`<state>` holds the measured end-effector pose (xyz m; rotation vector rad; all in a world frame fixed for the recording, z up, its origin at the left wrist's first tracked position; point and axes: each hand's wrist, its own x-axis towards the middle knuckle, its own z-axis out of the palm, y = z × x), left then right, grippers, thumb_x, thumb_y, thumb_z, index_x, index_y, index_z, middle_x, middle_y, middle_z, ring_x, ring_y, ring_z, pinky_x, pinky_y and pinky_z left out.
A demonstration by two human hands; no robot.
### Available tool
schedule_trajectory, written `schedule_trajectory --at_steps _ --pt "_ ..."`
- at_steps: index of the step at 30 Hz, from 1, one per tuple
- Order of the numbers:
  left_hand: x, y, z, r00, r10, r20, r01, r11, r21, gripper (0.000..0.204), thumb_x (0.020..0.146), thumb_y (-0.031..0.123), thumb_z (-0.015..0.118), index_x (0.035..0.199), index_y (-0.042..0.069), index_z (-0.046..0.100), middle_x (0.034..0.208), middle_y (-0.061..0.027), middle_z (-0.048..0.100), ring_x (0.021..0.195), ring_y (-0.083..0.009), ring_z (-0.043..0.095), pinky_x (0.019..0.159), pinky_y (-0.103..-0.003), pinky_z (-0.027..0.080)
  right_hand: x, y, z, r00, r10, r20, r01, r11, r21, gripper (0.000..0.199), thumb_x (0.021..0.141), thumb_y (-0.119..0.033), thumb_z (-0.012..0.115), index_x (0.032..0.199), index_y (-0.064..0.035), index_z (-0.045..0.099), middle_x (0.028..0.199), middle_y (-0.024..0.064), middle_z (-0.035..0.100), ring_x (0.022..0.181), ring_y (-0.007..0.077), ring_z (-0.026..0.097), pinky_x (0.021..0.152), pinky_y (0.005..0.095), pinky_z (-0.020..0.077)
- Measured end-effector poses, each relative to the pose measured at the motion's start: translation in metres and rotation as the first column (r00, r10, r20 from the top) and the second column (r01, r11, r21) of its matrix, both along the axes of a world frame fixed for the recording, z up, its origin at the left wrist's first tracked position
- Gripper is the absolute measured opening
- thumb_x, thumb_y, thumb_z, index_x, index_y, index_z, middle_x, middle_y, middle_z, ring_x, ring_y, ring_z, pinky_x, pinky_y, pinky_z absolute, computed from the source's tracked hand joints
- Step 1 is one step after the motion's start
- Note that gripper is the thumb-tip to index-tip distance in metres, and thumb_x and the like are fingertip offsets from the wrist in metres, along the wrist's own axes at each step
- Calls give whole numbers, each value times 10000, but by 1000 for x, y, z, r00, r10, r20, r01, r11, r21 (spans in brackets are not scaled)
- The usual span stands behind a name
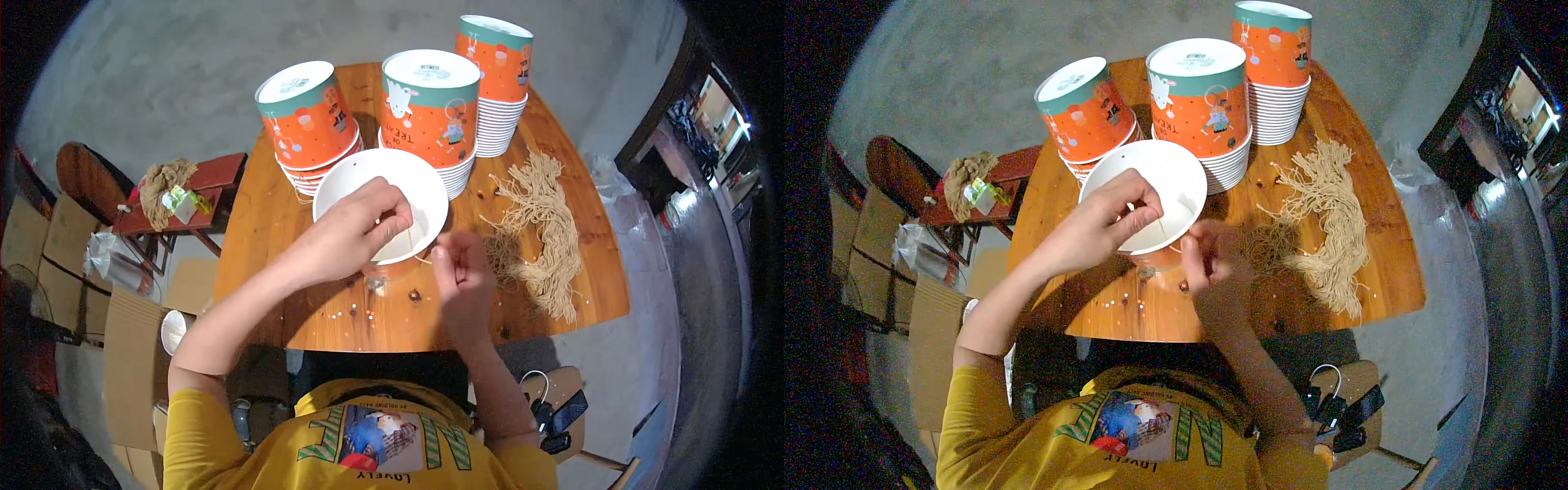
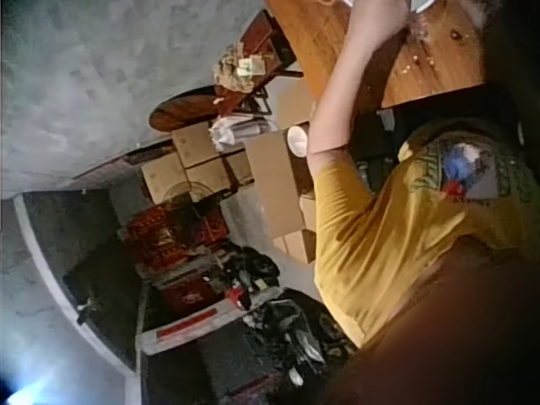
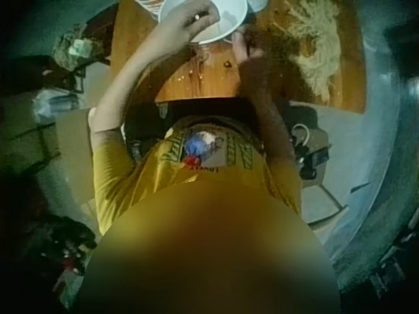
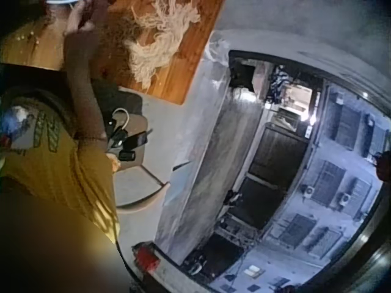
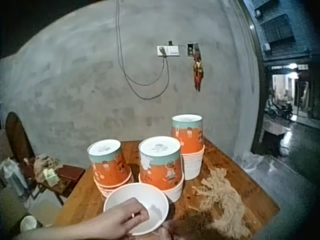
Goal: Threading thin strings through pre-punched holes in decorative paper buckets to create handles.
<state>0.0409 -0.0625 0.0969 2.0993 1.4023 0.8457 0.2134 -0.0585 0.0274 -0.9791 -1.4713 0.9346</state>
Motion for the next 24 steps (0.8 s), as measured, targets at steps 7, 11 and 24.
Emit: schedule_trajectory --at_steps 7,11,24 --pt "2 0 -1 964 4 264 44 983 -177 157 923 106 559 1071 55 544 938 -9 546 877 -101 517 750 -252 432 -1 17 7 977 205 59 -209 974 86 33 852 -43 634 851 -43 602 589 -65 383 542 24 344 486 220 274" --pt "-3 4 -15 904 -4 428 169 922 -348 345 902 94 555 1225 48 444 895 -8 527 784 -71 515 522 -211 497 -3 20 8 963 263 -62 -265 964 -35 22 882 -32 597 863 -26 606 649 -91 404 603 7 353 548 184 283" --pt "8 20 -15 895 125 428 111 868 -484 108 869 73 576 973 44 579 840 27 581 783 -33 496 683 -173 385 30 27 29 924 382 16 -375 914 -153 126 891 -43 579 1003 -43 522 829 -39 550 723 21 482 640 189 395"
